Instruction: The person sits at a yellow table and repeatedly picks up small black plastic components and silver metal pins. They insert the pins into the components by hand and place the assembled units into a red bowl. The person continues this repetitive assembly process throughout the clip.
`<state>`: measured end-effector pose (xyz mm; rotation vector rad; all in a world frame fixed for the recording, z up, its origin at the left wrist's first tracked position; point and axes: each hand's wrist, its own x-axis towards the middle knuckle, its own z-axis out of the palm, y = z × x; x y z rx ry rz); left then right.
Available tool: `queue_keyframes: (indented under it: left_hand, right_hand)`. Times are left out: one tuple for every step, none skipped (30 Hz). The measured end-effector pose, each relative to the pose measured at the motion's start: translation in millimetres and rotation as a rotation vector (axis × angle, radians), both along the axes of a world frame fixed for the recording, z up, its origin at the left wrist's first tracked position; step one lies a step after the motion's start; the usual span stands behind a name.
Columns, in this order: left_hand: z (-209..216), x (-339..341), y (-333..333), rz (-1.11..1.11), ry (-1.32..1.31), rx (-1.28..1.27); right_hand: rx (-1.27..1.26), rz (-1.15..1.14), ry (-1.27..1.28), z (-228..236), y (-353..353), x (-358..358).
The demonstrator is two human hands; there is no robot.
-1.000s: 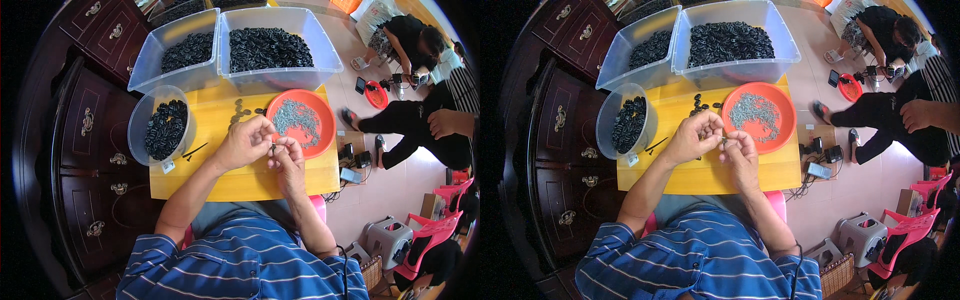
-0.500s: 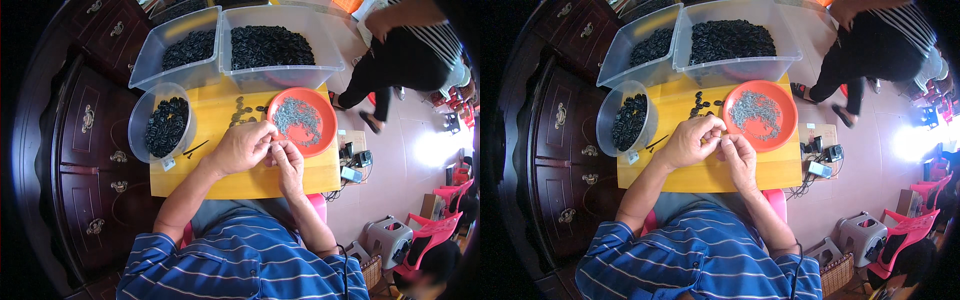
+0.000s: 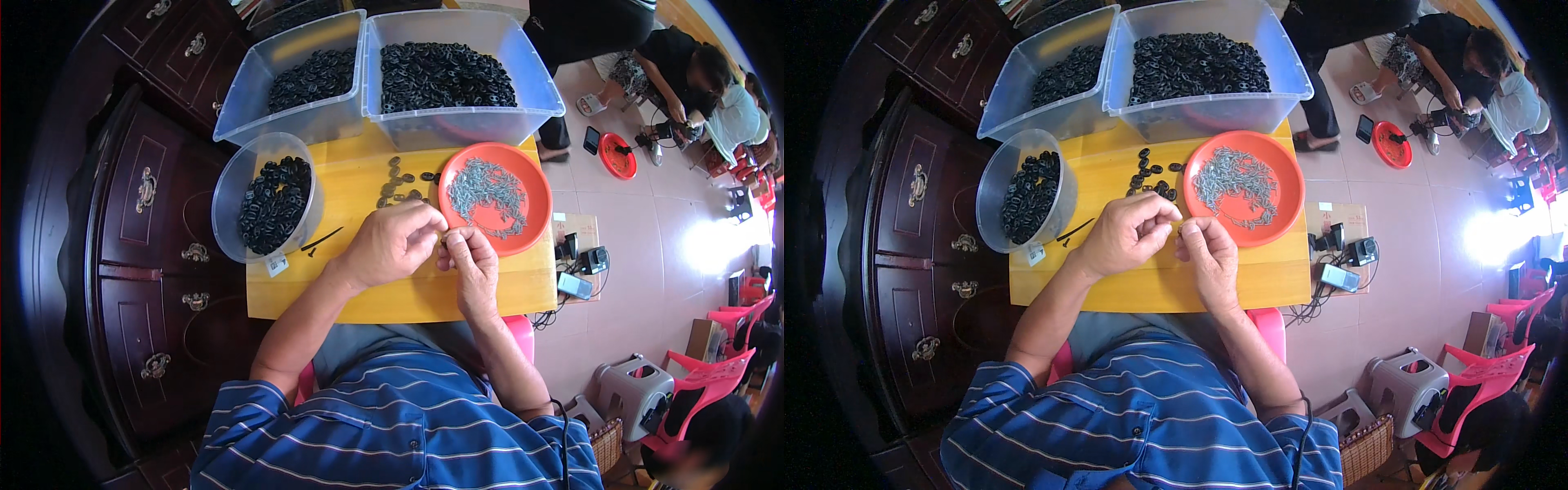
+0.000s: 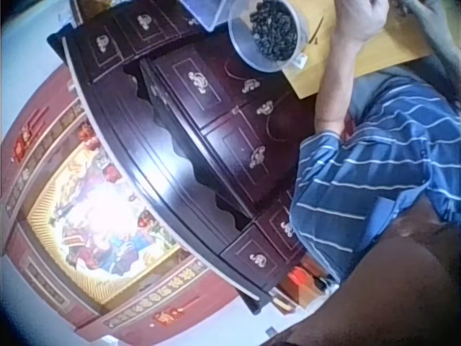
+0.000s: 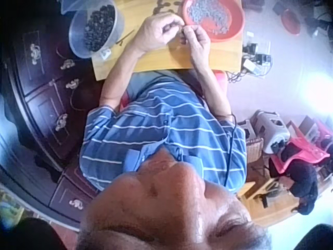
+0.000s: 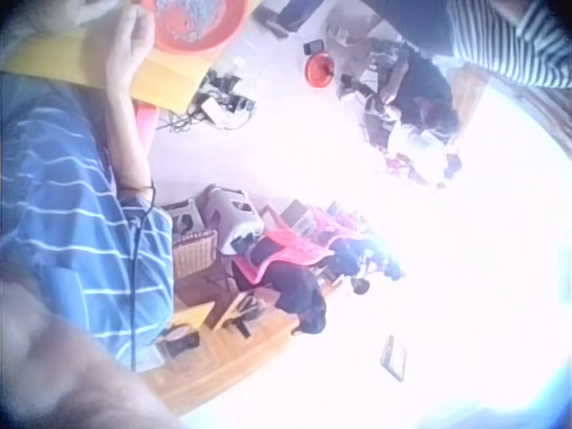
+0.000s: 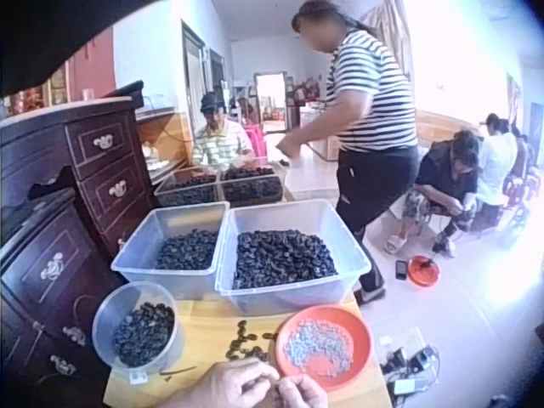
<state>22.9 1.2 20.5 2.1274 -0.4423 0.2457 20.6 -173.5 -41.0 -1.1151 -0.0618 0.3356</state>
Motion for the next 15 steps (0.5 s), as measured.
queue_keyframes:
  left_hand:
    - [-0.1,-0.2,-0.5,0.000,-0.004,-0.002]
    - [-0.1,-0.6,-1.5,0.000,-0.008,-0.004]
    - [-0.1,-1.0,-2.5,0.001,-0.011,-0.006]
    - [0.0,-1.4,-3.1,0.006,-0.008,-0.006]
    - [0.1,-1.7,-3.8,0.011,-0.006,-0.008]
    - [0.2,-1.8,-4.4,0.016,-0.004,-0.009]
    - [-0.5,-1.9,-4.3,0.019,-0.011,-0.006]
    - [-2.3,-1.6,-4.1,0.021,-0.017,-0.002]
    - [-3.2,-1.4,-3.9,0.023,-0.023,0.001]
    - [-2.8,-1.4,-3.5,0.027,-0.024,0.009]
    - [-2.4,-1.5,-3.5,0.029,-0.023,0.017]
    - [-1.9,-1.7,-3.4,0.032,-0.022,0.025]
    - [-0.9,-2.6,-3.3,0.044,-0.001,0.000]
    - [0.4,-4.0,-3.2,0.058,0.018,-0.025]
    - [1.1,-4.7,-3.6,0.072,0.038,-0.049]
  right_hand:
    - [0.007,0.005,-0.002,-0.8,0.2,-0.1]
    - [0.015,0.011,-0.003,-1.5,0.4,-0.3]
    - [0.014,0.014,-0.005,-2.2,0.7,-0.3]
    - [0.013,0.016,-0.007,-2.7,0.9,-0.4]
    - [0.012,0.019,-0.009,-2.7,0.9,-0.2]
    - [0.012,0.023,-0.015,-2.5,0.7,-0.4]
    - [0.013,0.028,-0.020,-2.2,0.5,-0.7]
    - [0.014,0.030,-0.024,-2.2,0.1,-0.9]
    - [0.008,0.035,-0.021,-2.3,0.0,-0.8]
    - [0.002,0.039,-0.017,-2.5,0.1,-0.4]
    - [-0.005,0.042,-0.012,-3.0,-0.2,-0.5]
    - [0.008,0.027,-0.012,-1.4,1.5,-1.1]
    - [0.021,0.012,-0.013,1.7,4.5,-1.8]
    - [0.034,-0.002,-0.014,3.4,5.6,-2.0]
    - [0.071,0.016,-0.025,-1.9,4.9,-1.4]
